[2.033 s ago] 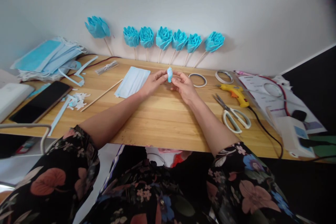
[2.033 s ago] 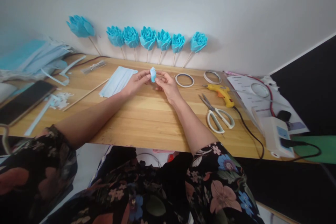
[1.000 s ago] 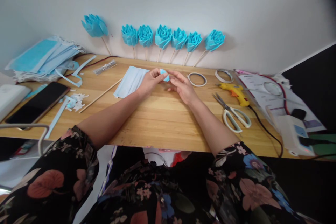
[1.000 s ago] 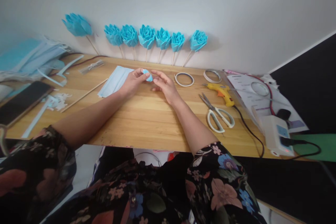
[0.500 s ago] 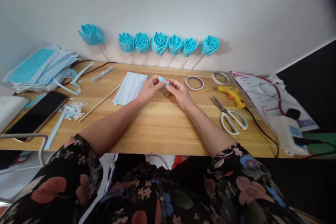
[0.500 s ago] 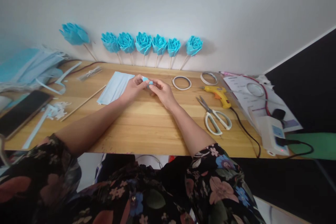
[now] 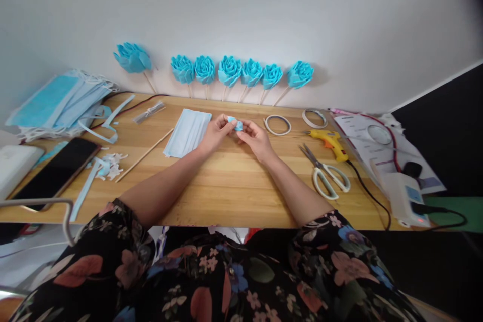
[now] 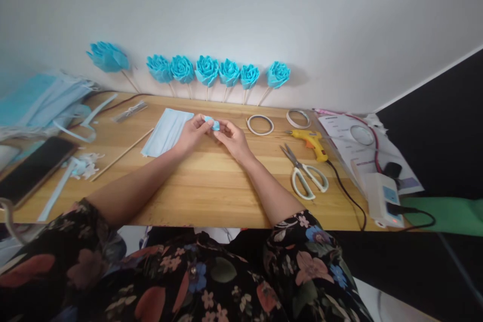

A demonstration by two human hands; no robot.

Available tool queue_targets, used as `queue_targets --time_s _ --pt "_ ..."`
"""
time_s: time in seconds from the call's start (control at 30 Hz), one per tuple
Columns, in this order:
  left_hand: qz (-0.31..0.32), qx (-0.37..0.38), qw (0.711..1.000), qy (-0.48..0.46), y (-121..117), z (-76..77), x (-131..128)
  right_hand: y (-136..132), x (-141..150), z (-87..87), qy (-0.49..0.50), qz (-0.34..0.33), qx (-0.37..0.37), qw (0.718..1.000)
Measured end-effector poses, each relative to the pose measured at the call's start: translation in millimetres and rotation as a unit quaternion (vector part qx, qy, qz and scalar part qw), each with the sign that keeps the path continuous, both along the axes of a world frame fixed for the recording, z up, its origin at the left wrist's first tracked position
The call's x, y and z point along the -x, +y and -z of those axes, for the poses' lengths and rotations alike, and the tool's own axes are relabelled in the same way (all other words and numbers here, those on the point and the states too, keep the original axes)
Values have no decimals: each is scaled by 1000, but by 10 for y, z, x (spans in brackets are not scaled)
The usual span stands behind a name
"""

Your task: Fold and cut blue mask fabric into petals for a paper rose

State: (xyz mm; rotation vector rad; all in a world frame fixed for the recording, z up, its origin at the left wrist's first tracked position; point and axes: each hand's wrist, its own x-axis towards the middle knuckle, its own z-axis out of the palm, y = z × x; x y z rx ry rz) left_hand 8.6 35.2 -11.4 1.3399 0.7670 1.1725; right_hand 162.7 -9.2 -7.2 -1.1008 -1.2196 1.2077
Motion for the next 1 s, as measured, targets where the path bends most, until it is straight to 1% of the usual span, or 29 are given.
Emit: queue_targets --time_s 0.2,0.33,0.57,0.83,1.0 --pt "6 -7 1000 27 -4 10 7 -13 10 -41 38 21 25 999" --pt "7 -33 999 31 -3 12 15 -1 0 -18 34 37 15 999" --pt "3 -32 999 13 -14 -13 20 35 -17 8 6 105 -17 994" --pt "-9 -33 998 57 -5 -3 55 49 -32 80 -57 110 -46 991" --pt "2 -35 998 53 5 25 40 42 -31 74 -53 107 -51 992"
